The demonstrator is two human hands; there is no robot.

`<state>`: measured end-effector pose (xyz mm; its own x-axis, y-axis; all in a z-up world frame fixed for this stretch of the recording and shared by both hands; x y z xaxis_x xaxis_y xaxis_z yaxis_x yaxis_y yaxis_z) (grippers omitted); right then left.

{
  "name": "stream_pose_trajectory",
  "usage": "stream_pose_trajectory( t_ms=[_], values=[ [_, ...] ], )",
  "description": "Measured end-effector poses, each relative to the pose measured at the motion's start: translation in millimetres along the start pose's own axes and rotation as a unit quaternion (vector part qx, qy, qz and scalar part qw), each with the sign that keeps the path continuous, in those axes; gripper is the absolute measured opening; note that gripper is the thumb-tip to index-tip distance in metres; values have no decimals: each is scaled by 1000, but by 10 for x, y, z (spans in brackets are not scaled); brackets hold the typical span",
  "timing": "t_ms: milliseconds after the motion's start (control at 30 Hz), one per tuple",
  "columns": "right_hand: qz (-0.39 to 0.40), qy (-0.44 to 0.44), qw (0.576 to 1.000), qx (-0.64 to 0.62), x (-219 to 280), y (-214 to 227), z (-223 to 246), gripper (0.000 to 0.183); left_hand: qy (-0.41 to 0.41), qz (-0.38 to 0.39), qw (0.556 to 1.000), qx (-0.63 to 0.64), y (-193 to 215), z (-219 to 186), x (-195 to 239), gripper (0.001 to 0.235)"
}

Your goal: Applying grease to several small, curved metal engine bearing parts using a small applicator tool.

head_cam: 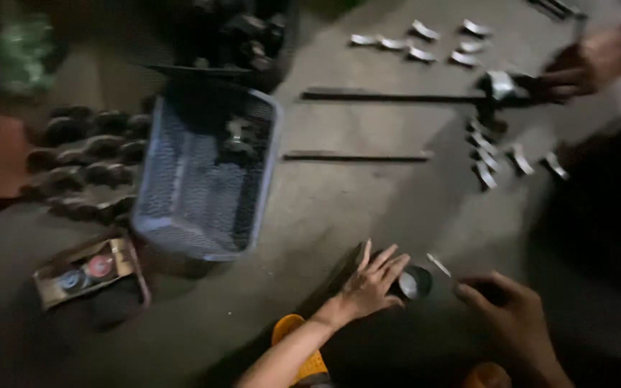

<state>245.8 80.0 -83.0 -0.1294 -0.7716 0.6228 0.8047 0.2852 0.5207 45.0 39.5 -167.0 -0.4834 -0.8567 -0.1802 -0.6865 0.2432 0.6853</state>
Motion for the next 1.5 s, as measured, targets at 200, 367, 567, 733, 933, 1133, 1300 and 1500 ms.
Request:
stream_pose_trajectory(
  t_ms=[200, 367, 567, 733, 933, 1133, 1300, 1500],
  values=[
    [26, 27, 999, -27, -140, -177, -286, 13, 188, -375, 906, -55, 2673, 971, -56, 20],
    [-82, 138, 974, 159, 16, -73, 250, 20, 314, -291, 844, -323, 3286, 2563, 368, 28],
    [-169, 322, 905, 223, 338, 80, 934, 28, 297, -162, 887, -314, 3107, 2950, 303, 27],
    [-224, 432, 844, 226, 624, 244, 1279, 33, 233, -302, 911, -156, 3159, 2636, 368, 24],
    [-136, 382, 909, 97, 629, 466, 1405, 29, 241, -356, 712, 555, 2368, 989, 222, 19],
    [80, 153, 976, -133, 470, 525, 949, 23, 147, -202, 769, 589, 1557, -477, -378, 26],
    [103, 96, 983, -118, 570, 634, 914, 30, 203, -160, 783, 565, 1433, -955, -538, 24],
    [128, 261, 955, -56, 683, 557, 1268, 22, 217, -104, 860, 450, 1547, -1121, -574, 20]
  ],
)
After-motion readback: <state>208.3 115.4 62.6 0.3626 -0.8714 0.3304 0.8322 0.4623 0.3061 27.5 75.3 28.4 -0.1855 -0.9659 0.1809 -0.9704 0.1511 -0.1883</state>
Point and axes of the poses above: each hand's wrist, its own x-axis away from the middle knuckle, its own y-axis out of the back of the hand, z = x × y, the point moved 10 cm from there along -x, towards the middle knuckle, and after that the axes turned 2 degrees about -x, right-handed, at the moved point
